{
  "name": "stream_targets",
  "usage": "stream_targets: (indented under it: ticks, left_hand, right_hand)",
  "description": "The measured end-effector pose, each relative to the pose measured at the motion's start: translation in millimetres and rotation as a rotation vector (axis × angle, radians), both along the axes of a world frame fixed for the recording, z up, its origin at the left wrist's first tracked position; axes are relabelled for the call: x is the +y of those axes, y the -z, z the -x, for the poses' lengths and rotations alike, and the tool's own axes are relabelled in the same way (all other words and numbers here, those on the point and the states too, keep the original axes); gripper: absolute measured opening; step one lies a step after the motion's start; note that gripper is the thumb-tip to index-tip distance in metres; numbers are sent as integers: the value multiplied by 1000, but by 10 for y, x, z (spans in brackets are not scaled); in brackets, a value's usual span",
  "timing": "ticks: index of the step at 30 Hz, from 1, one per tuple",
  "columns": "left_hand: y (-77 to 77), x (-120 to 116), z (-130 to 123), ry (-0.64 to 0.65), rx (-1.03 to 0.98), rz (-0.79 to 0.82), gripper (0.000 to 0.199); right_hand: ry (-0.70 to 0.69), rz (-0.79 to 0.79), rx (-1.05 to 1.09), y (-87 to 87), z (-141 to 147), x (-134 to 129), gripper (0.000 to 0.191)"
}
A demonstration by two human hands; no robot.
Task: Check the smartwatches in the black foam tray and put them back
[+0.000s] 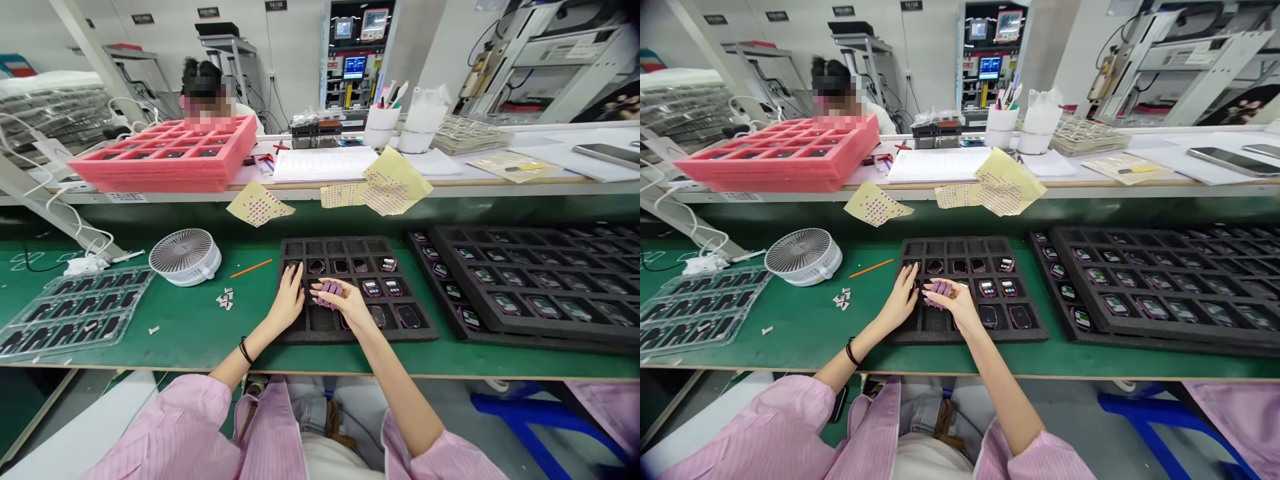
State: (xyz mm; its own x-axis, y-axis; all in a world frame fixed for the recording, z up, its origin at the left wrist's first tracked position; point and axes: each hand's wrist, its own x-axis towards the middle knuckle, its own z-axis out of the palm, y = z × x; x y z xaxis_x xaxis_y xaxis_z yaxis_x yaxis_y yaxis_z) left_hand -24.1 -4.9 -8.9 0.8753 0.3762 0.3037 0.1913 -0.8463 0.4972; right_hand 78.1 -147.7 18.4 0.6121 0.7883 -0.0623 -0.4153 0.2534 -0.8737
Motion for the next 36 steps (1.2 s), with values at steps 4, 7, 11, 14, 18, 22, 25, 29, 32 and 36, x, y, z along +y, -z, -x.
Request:
stream_targets:
  ticks: [4,7,11,14,18,22,25,29,32,36]
  left_hand:
    - [-223,24,146,304,-26,65,76]
    - [-304,-2,218,452,-8,164,79]
    - [-260,-22,198,377,-124,269,58]
    - [-231,16,187,334,-185,252,51]
    - [-283,102,289,279,-208,133,50]
    - [-318,151,489,225,-80,-71,48]
    - [-266,155,606,196,43,-184,47]
    - [-233,135,639,156,48,-242,48]
    - [-263,55,561,162,-12,-278,52]
    - [-209,-169,352,212,-40,-291,55]
  right_hand:
    - [-69,103,21,-25,-2,70,40]
    - [-181,89,23,-35,15,90,38]
    - [-292,62,10,-44,92,142,35]
    - [-302,98,0,-53,152,176,30]
    - [-289,160,-42,-38,158,185,30]
    - [-173,226,-132,59,31,201,46]
    - [45,279,-366,161,-73,261,42]
    - [170,369,-834,255,-115,376,29]
    - [98,525,-1048,289,-106,440,39]
    - [56,649,-1206,286,-80,446,42]
